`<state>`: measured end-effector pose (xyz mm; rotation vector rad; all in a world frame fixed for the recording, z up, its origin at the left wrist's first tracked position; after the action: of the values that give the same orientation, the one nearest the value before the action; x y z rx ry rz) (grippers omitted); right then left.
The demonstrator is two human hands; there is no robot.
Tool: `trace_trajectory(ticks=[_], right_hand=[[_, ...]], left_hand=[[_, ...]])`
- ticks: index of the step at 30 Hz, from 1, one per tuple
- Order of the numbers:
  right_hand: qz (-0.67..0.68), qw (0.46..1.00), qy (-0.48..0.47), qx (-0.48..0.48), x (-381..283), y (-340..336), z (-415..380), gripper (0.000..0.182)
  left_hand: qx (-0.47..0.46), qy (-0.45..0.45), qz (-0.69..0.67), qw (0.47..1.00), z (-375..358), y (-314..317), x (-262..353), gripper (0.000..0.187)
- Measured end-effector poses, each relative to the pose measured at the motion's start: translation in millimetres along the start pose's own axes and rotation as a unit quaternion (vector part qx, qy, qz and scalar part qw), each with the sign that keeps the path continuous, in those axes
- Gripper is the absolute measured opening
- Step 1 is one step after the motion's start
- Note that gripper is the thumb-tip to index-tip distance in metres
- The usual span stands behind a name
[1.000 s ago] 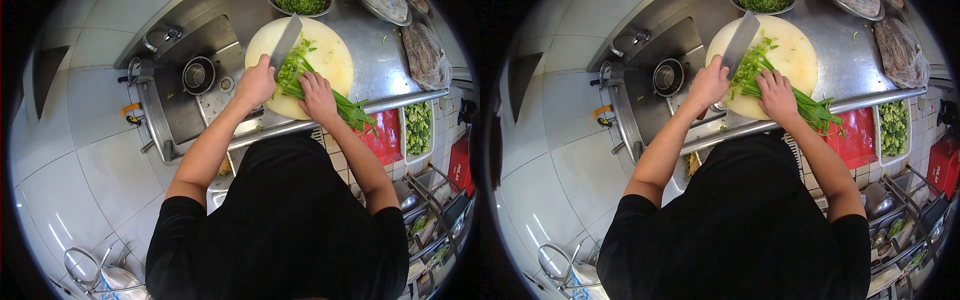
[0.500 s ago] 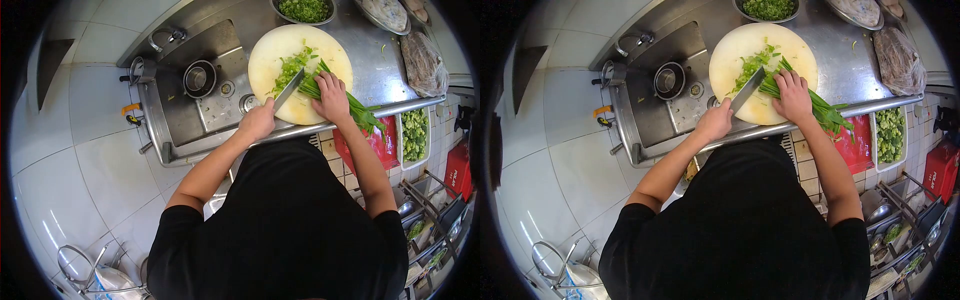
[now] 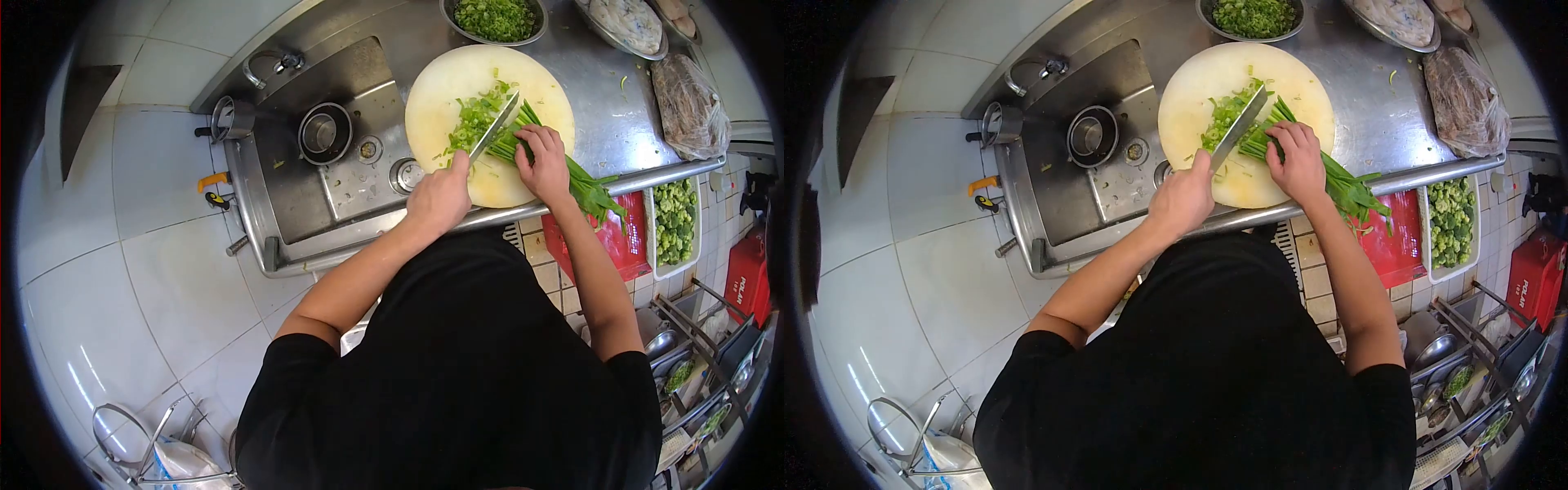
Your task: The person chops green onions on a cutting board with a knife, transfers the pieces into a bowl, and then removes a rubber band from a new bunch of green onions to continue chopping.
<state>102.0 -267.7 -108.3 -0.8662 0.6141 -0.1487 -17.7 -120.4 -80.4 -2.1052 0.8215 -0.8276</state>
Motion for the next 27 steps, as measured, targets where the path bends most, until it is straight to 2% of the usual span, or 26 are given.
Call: trace_trajectory(ticks=[2, 6, 9, 11, 15, 19, 22, 25, 27], right_hand=[[0.001, 1.0, -0.003, 0.006, -0.2, -0.7, -0.1, 0.024], [-0.005, 1.0, -0.003, 0.008, 0.2, 1.3, -3.5, 0.024], [-0.015, 1.0, -0.008, 0.01, 0.1, 1.5, -1.0, 0.024], [-0.015, 1.0, -0.005, 0.008, 0.5, 1.5, -2.3, 0.025], [-0.01, 1.0, -0.014, 0.015, -0.1, 0.4, -3.2, 0.024], [-0.015, 1.0, -0.012, 0.024, -0.3, -1.2, -1.4, 0.024], [-0.018, 0.999, -0.011, 0.025, -1.1, -0.9, -1.0, 0.024], [-0.019, 1.0, -0.006, 0.02, 0.3, 0.6, -4.8, 0.024], [-0.026, 0.999, -0.007, 0.023, -0.1, -0.3, -2.6, 0.025]], left_hand=[[-0.027, -0.014, 0.02, 0.999, 5.0, 16.8, -5.8, 0.027], [-0.028, -0.013, 0.032, 0.999, 4.6, 6.4, -3.1, 0.027], [0.005, -0.019, -0.007, 1.0, 8.5, 3.3, -6.3, 0.026], [-0.027, -0.014, -0.009, 0.999, 20.2, 19.1, -14.6, 0.024], [0.014, -0.01, -0.04, 0.999, 12.5, -10.2, -11.2, 0.023], [0.021, -0.029, -0.058, 0.998, 5.0, 3.0, -18.7, 0.022], [-0.014, -0.018, -0.013, 1.0, 17.2, 19.6, -28.1, 0.022], [0.03, -0.018, -0.057, 0.998, 2.8, -14.1, -28.7, 0.022], [0.038, -0.006, -0.082, 0.996, 1.8, -11.6, -45.3, 0.023]])
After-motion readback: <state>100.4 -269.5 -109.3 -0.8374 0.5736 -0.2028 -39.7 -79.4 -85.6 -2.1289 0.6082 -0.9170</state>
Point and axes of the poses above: each hand's wrist, its own z-axis towards the middle knuckle, its own y-axis out of the palm, x = y × z, the point moved 8 cm from there along z, towards the middle knuckle, and after that the axes turned 10 degrees about -y, right-handed, at the moved point
